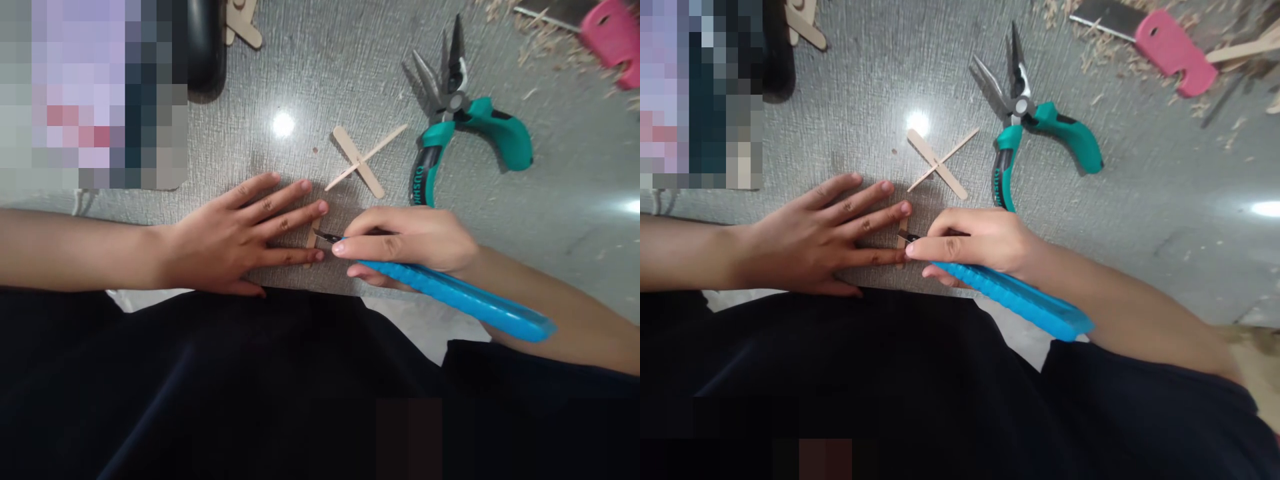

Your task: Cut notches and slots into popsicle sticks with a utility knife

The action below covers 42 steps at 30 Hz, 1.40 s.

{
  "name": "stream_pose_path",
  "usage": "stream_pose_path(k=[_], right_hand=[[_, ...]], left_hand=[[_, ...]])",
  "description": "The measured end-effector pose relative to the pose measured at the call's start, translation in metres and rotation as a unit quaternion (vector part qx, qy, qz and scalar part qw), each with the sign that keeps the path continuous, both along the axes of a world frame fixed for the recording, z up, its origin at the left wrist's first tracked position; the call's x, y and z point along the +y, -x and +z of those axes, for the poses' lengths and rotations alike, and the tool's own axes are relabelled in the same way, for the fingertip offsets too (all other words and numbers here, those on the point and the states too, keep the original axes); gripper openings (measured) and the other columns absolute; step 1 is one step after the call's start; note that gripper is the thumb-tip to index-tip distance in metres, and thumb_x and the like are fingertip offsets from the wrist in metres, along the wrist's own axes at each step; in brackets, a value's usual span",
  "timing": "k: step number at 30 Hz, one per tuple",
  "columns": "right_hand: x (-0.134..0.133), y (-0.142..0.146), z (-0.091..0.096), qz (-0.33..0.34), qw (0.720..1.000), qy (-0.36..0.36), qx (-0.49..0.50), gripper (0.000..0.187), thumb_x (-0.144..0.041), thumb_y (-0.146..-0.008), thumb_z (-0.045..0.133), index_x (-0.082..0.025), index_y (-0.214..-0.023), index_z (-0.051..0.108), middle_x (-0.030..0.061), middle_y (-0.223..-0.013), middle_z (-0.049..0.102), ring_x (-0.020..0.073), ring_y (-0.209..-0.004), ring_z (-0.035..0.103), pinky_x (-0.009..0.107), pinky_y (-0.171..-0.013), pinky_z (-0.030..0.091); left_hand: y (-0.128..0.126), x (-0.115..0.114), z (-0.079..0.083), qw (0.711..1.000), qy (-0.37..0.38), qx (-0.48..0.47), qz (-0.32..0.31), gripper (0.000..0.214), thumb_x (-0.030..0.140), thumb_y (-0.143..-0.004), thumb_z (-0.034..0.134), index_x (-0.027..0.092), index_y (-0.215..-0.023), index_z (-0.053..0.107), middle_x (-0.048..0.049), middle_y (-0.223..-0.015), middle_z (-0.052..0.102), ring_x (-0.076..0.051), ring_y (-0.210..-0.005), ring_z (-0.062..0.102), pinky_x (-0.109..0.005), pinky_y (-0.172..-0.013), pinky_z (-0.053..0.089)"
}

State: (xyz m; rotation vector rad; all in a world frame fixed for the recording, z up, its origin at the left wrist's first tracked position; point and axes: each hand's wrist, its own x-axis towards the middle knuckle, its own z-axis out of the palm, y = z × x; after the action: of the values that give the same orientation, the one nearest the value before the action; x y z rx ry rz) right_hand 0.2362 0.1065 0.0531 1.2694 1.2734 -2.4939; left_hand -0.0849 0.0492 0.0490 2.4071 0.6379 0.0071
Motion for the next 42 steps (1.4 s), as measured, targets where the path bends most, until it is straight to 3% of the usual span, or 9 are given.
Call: stream_pose_path(k=[4, 8, 14, 22, 25, 29, 33, 37, 42], right_hand=[[-0.003, 0.004, 0.001, -0.024, 0.994, -0.102, 0.021, 0.025, -0.052, -0.1, 0.093, -0.028, -0.096, 0.087, 0.0, -0.069, 0.071, 0.0192, -0.062, 0.077, 0.028, -0.052, 0.065], [0.001, 0.006, 0.001, 0.019, 0.975, -0.217, 0.029, 0.026, -0.054, -0.095, 0.097, -0.03, -0.092, 0.088, -0.0001, -0.072, 0.072, 0.0166, -0.063, 0.073, 0.026, -0.052, 0.062], [0.006, 0.003, 0.008, 0.055, 0.961, -0.268, 0.037, 0.032, -0.06, -0.1, 0.089, -0.029, -0.094, 0.087, 0.0032, -0.075, 0.074, 0.0177, -0.066, 0.07, 0.029, -0.056, 0.058], [0.003, -0.002, 0.003, 0.078, 0.902, -0.416, 0.08, 0.015, -0.05, -0.11, 0.079, -0.041, -0.11, 0.091, -0.0006, -0.103, 0.084, 0.0154, -0.077, 0.069, 0.03, -0.074, 0.056], [0.005, -0.004, 0.003, 0.083, 0.911, -0.394, 0.087, 0.017, -0.054, -0.105, 0.084, -0.04, -0.112, 0.091, 0.0, -0.101, 0.085, 0.0161, -0.074, 0.068, 0.031, -0.071, 0.057], [0.007, -0.002, 0.012, 0.068, 0.952, -0.295, 0.042, 0.026, -0.057, -0.103, 0.086, -0.031, -0.107, 0.089, 0.0017, -0.085, 0.08, 0.0155, -0.066, 0.068, 0.028, -0.061, 0.056], [0.009, 0.002, 0.024, 0.087, 0.97, -0.229, -0.008, 0.034, -0.061, -0.1, 0.087, -0.027, -0.104, 0.086, 0.0009, -0.078, 0.075, 0.0164, -0.07, 0.074, 0.025, -0.06, 0.057], [0.014, 0.002, 0.025, 0.13, 0.958, -0.254, 0.001, 0.034, -0.06, -0.103, 0.085, -0.026, -0.111, 0.085, 0.0014, -0.092, 0.08, 0.0142, -0.078, 0.077, 0.022, -0.067, 0.06], [0.013, -0.005, 0.017, 0.145, 0.935, -0.322, 0.04, 0.031, -0.056, -0.108, 0.08, -0.026, -0.115, 0.085, 0.0034, -0.097, 0.082, 0.0151, -0.081, 0.079, 0.024, -0.07, 0.06]], left_hand=[[0.0, 0.003, 0.001, 1.0, -0.023, -0.005, -0.017, 0.11, 0.048, -0.087, 0.097, 0.03, -0.179, 0.04, -0.0151, -0.199, 0.015, -0.051, -0.183, 0.021, -0.082, -0.144, 0.023], [-0.005, 0.011, 0.007, 0.996, 0.036, 0.07, -0.035, 0.092, 0.055, -0.094, 0.088, 0.03, -0.174, 0.05, -0.0053, -0.199, 0.021, -0.051, -0.184, 0.018, -0.082, -0.146, 0.017], [-0.01, 0.019, 0.013, 0.993, 0.086, 0.082, -0.015, 0.081, 0.064, -0.1, 0.079, 0.024, -0.168, 0.058, -0.0092, -0.191, 0.041, -0.049, -0.182, 0.025, -0.08, -0.145, 0.025], [-0.006, 0.017, 0.01, 0.996, 0.064, 0.06, -0.026, 0.086, 0.055, -0.094, 0.09, 0.032, -0.169, 0.056, -0.0058, -0.194, 0.035, -0.049, -0.183, 0.022, -0.079, -0.148, 0.016], [-0.006, 0.016, 0.01, 0.994, 0.061, 0.079, -0.04, 0.091, 0.056, -0.094, 0.09, 0.029, -0.173, 0.052, -0.0077, -0.195, 0.032, -0.05, -0.183, 0.021, -0.08, -0.147, 0.017], [-0.004, 0.017, 0.009, 0.995, 0.029, 0.072, -0.06, 0.098, 0.053, -0.093, 0.09, 0.032, -0.177, 0.045, -0.0062, -0.199, 0.021, -0.052, -0.184, 0.018, -0.083, -0.146, 0.014], [-0.001, 0.017, 0.005, 0.994, 0.012, 0.077, -0.081, 0.1, 0.061, -0.102, 0.076, 0.034, -0.185, 0.027, -0.007, -0.201, 0.004, -0.052, -0.185, 0.011, -0.082, -0.146, 0.013], [0.002, 0.017, 0.002, 0.995, 0.001, 0.06, -0.083, 0.1, 0.063, -0.106, 0.066, 0.035, -0.188, 0.016, -0.0061, -0.201, -0.005, -0.05, -0.186, 0.004, -0.078, -0.148, 0.008], [0.003, 0.015, 0.001, 0.997, -0.014, 0.031, -0.068, 0.097, 0.062, -0.107, 0.067, 0.033, -0.187, 0.022, -0.0072, -0.201, 0.002, -0.049, -0.186, 0.01, -0.077, -0.148, 0.014]])
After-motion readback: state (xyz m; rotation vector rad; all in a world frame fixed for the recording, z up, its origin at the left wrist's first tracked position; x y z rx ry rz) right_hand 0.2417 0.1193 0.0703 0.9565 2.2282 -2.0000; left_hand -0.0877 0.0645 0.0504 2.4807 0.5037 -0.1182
